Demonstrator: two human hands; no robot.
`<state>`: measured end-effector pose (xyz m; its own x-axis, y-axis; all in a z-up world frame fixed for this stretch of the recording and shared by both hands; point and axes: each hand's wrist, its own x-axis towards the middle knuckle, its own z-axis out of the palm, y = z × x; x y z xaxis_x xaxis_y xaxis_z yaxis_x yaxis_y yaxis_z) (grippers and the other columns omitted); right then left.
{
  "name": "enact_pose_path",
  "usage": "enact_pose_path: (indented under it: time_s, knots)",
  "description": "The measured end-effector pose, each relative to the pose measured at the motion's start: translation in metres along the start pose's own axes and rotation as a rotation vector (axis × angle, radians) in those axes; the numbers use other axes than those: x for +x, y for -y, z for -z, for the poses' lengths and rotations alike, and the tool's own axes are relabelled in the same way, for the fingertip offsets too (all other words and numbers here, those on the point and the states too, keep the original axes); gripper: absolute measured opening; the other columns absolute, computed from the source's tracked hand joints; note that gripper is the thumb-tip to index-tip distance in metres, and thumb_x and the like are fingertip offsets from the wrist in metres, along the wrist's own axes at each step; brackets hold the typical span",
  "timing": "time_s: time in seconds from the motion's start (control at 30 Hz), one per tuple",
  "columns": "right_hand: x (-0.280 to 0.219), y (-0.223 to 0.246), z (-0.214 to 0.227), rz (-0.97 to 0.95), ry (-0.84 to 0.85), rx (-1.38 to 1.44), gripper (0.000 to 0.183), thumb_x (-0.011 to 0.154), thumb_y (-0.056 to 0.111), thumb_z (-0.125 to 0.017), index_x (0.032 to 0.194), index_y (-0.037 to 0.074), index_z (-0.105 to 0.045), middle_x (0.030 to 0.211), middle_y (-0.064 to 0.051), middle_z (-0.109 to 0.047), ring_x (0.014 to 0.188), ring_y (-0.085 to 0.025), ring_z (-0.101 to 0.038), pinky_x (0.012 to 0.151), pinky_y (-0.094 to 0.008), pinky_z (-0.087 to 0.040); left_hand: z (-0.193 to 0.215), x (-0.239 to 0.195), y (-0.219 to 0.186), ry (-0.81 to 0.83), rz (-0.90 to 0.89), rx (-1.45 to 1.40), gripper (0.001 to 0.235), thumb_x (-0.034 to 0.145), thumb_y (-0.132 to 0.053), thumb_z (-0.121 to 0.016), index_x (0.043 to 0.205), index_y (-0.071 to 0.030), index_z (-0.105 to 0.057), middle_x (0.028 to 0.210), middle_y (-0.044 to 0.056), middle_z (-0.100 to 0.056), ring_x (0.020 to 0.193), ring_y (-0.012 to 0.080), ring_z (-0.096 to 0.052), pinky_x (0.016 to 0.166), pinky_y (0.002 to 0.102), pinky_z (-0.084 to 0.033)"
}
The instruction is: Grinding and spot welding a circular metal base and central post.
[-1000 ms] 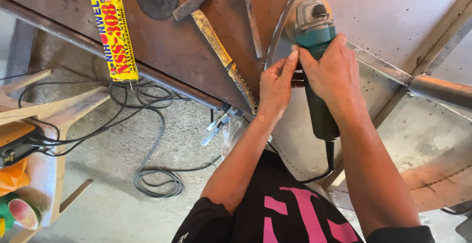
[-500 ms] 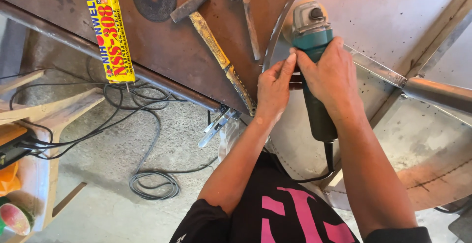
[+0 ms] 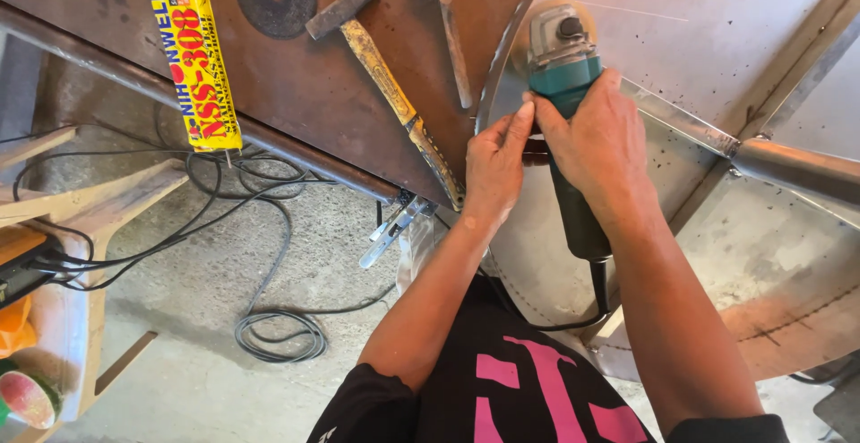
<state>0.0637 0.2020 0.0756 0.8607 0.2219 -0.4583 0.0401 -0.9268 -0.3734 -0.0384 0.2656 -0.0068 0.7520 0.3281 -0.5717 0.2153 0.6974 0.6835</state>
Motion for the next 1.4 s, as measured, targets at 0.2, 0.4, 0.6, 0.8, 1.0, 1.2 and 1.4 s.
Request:
enact_pose_path:
  time_s: [0.2, 0.4, 0.6, 0.8, 1.0, 1.2, 1.4]
  knots:
    - [-0.007, 0.002, 0.008, -0.017, 0.006, 0.027, 0.067, 0.09, 0.052, -0.078, 0.107, -0.008, -0.051, 0.088, -0.027, -0.07, 0.084, -0.045, -0.07, 0.073, -0.051, -0.054, 0.0, -0.003, -0.006, 0.028, 0.035, 0.031, 0.051, 0.106, -0.041, -0.059, 0.112, 0.008, -0.073, 0.093, 0.01, -0.074, 0.079, 0.0175, -0.071, 0.072, 0.033, -0.062]
    - [-0.003, -0.002, 0.001, 0.015, 0.002, 0.017, 0.068, 0.09, 0.05, -0.078, 0.108, -0.009, -0.05, 0.087, -0.027, -0.07, 0.084, -0.045, -0.069, 0.073, -0.051, -0.054, 0.001, -0.002, -0.006, -0.002, -0.007, 0.011, 0.051, 0.106, -0.04, -0.058, 0.111, 0.009, -0.073, 0.095, 0.011, -0.075, 0.08, 0.018, -0.073, 0.074, 0.033, -0.063]
    - [0.0, 0.004, 0.006, -0.016, 0.008, 0.062, 0.067, 0.09, 0.051, -0.077, 0.106, -0.008, -0.051, 0.089, -0.026, -0.07, 0.085, -0.043, -0.071, 0.074, -0.05, -0.055, -0.001, 0.002, -0.005, -0.005, 0.01, 0.023, 0.046, 0.106, -0.036, -0.057, 0.112, 0.006, -0.073, 0.088, 0.009, -0.074, 0.077, 0.0168, -0.072, 0.07, 0.031, -0.061]
    - [-0.012, -0.019, 0.008, -0.047, -0.061, 0.134, 0.066, 0.088, 0.05, -0.08, 0.107, -0.007, -0.052, 0.09, -0.026, -0.07, 0.086, -0.045, -0.069, 0.073, -0.051, -0.054, -0.001, -0.007, -0.006, 0.08, 0.009, 0.026, 0.041, 0.107, -0.032, -0.062, 0.114, 0.007, -0.074, 0.097, 0.006, -0.075, 0.085, 0.013, -0.068, 0.077, 0.027, -0.057]
    - [-0.077, -0.063, 0.045, -0.124, -0.022, 0.419, 0.054, 0.084, 0.044, -0.079, 0.11, -0.001, -0.063, 0.09, -0.015, -0.074, 0.084, -0.028, -0.073, 0.075, -0.04, -0.055, -0.002, -0.05, 0.006, 0.048, -0.114, 0.388, 0.035, 0.102, -0.031, -0.062, 0.113, 0.0, -0.073, 0.099, 0.003, -0.076, 0.087, 0.009, -0.072, 0.074, 0.026, -0.061]
    - [-0.156, -0.151, 0.058, -0.208, 0.036, 0.638, 0.047, 0.085, 0.038, -0.077, 0.116, 0.005, -0.066, 0.092, -0.007, -0.073, 0.082, -0.015, -0.068, 0.074, -0.033, -0.056, -0.019, -0.105, 0.044, 0.021, -0.327, 0.821, 0.027, 0.101, -0.027, -0.068, 0.109, -0.003, -0.074, 0.099, 0.007, -0.074, 0.083, 0.015, -0.074, 0.074, 0.03, -0.062]
    - [-0.238, -0.245, 0.071, -0.292, -0.101, 0.454, 0.044, 0.089, 0.037, -0.077, 0.115, 0.003, -0.068, 0.094, -0.009, -0.073, 0.085, -0.017, -0.069, 0.076, -0.034, -0.054, -0.074, -0.089, 0.122, 0.224, -0.899, 1.438, 0.048, 0.095, -0.021, -0.074, 0.137, -0.004, -0.058, 0.14, 0.015, -0.057, 0.14, 0.0376, -0.048, 0.116, 0.049, -0.043]
